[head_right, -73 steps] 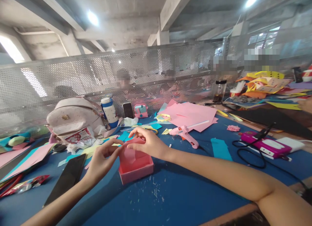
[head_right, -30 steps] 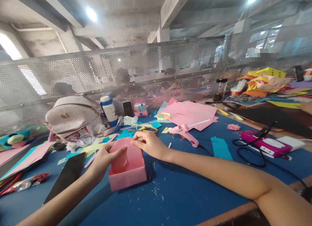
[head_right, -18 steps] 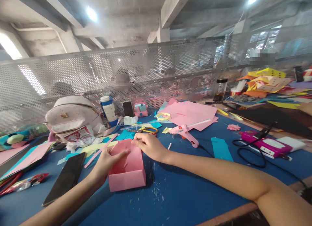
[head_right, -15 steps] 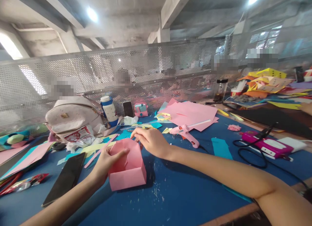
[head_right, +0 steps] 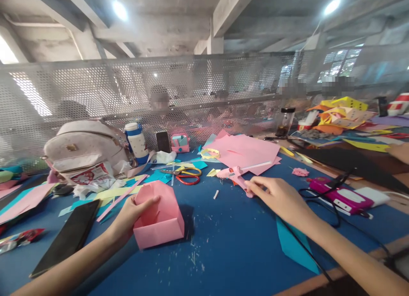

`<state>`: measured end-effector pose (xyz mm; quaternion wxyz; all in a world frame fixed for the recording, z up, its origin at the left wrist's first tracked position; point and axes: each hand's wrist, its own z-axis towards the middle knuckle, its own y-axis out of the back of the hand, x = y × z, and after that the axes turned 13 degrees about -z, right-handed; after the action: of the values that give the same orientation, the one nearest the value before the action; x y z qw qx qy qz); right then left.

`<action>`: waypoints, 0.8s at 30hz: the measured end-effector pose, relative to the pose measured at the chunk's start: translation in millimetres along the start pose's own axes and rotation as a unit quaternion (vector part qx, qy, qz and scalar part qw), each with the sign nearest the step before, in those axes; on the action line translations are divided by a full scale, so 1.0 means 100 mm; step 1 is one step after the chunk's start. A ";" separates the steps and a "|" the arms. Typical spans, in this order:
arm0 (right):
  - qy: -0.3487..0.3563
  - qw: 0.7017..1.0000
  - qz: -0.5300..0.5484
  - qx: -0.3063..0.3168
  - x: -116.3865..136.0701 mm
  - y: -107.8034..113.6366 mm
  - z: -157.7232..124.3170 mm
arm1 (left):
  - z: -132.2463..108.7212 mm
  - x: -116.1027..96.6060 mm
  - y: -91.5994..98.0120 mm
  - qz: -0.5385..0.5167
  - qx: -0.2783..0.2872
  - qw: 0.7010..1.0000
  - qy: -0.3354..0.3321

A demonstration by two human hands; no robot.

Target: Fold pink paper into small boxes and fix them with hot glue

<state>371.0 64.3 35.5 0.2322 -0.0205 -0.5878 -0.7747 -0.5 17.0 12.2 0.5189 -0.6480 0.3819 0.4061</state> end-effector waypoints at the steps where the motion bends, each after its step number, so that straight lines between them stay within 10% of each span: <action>1: -0.014 1.000 -0.010 0.023 -0.13 -0.04 0.05 | 0.00 0.00 0.00 -0.003 0.001 1.000 -0.007; 9: -0.009 0.986 0.055 0.159 -0.13 -0.31 0.53 | -0.06 0.04 0.00 0.034 0.037 0.996 -0.067; 15: 0.033 0.999 0.040 0.011 0.20 -0.15 0.79 | -0.01 0.03 0.06 0.054 0.048 0.995 -0.063; 24: 0.091 0.946 0.285 0.123 0.81 0.11 0.46 | 0.03 0.06 0.11 0.066 0.036 0.995 -0.068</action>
<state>291.7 77.7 83.9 0.4966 -0.0883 -0.6248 -0.5960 -8.4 17.3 2.8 0.5387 -0.5734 0.4018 0.4686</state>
